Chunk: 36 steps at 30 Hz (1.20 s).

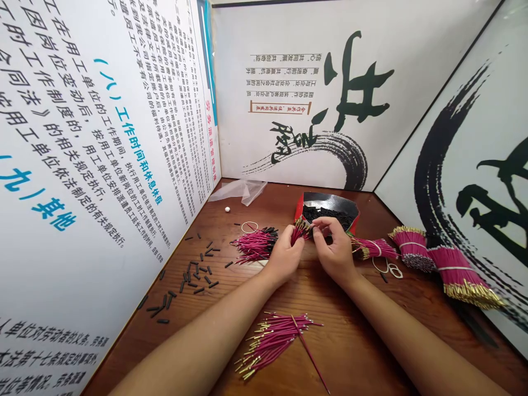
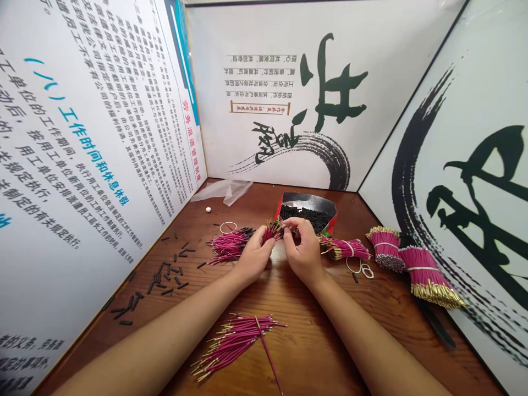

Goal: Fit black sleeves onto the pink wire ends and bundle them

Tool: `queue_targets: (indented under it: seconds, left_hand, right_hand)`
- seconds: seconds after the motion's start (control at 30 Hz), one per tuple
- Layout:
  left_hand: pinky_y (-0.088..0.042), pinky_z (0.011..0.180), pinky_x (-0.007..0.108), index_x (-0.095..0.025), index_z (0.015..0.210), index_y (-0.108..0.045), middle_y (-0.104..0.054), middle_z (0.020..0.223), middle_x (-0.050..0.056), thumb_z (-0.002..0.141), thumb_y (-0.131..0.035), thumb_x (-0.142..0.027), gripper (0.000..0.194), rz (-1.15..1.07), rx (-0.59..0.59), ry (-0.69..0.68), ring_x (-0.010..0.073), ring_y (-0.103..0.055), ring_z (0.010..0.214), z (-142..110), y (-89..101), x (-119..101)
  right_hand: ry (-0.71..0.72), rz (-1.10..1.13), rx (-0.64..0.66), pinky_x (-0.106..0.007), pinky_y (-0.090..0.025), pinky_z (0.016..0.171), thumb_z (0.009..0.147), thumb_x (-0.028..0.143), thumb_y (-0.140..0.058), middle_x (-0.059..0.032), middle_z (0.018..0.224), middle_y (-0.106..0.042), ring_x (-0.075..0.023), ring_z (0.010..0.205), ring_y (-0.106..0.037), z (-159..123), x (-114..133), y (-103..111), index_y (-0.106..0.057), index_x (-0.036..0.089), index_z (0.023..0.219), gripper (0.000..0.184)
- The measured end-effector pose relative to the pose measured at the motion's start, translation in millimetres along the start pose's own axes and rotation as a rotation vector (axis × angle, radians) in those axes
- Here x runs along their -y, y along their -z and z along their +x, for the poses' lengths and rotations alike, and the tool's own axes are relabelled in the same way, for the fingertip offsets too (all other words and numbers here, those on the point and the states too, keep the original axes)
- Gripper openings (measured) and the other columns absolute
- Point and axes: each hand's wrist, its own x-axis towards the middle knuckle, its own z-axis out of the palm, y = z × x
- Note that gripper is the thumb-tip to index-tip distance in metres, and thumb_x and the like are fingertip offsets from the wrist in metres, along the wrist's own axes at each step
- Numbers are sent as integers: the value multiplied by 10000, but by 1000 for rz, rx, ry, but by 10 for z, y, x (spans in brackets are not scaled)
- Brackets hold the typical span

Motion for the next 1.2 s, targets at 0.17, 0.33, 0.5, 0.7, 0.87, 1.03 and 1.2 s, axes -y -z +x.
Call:
queue_targets:
  seconds: [0.17, 0.33, 0.5, 0.7, 0.87, 1.03, 1.2]
  left_hand:
    - [-383, 782, 265, -175, 889, -500, -530, 858, 8, 893, -453, -152, 52, 41, -43, 22, 146, -460, 803, -7, 7, -20]
    - [-381, 791, 268, -179, 872, -484, -522, 858, 8, 900, -452, -150, 51, 34, -58, 21, 147, -462, 814, 2, 1, 20]
    - [-385, 814, 276, -168, 900, -494, -524, 883, 20, 915, -446, -158, 52, 28, -50, 14, 152, -465, 840, 1, 2, 21]
    - [-398, 838, 275, -168, 882, -495, -553, 913, 35, 919, -446, -146, 65, 23, -60, 15, 155, -496, 877, -10, 8, -23]
    - [-413, 865, 279, -167, 894, -515, -577, 923, 41, 917, -463, -154, 59, -13, -72, 8, 160, -517, 903, -1, 9, -6]
    - [-423, 851, 275, -158, 910, -531, -577, 904, 37, 904, -475, -157, 57, -79, -82, 7, 154, -518, 867, 12, 0, 15]
    - [-416, 828, 266, -160, 886, -519, -552, 868, 24, 902, -473, -152, 49, -88, -90, 11, 142, -497, 831, 14, -2, 13]
  right_hand:
    - [6, -57, 16, -330, -461, 718, 889, 259, -543, -64, 967, -653, -204, 853, -573, 9, 11, 5, -594, 211, 1006, 137]
    - [102, -93, 49, -350, -456, 740, 900, 241, -537, -71, 961, -665, -219, 891, -572, 26, 30, 13, -605, 209, 962, 98]
    - [142, -101, 45, -355, -466, 729, 896, 238, -565, -68, 956, -678, -225, 901, -585, 27, -5, 0, -616, 216, 957, 83]
    - [189, -104, 35, -361, -478, 725, 880, 235, -617, -68, 953, -680, -224, 886, -584, 26, -46, -5, -617, 214, 971, 94]
    - [205, -112, 40, -359, -483, 720, 875, 247, -646, -64, 952, -686, -226, 887, -594, 32, -22, 4, -617, 220, 973, 106]
    - [234, -110, 48, -345, -482, 720, 878, 240, -655, -66, 949, -690, -220, 895, -599, 31, 1, 2, -618, 210, 943, 80]
    - [228, -124, 52, -335, -475, 722, 887, 258, -642, -70, 954, -690, -219, 896, -595, 16, 6, -15, -623, 202, 959, 94]
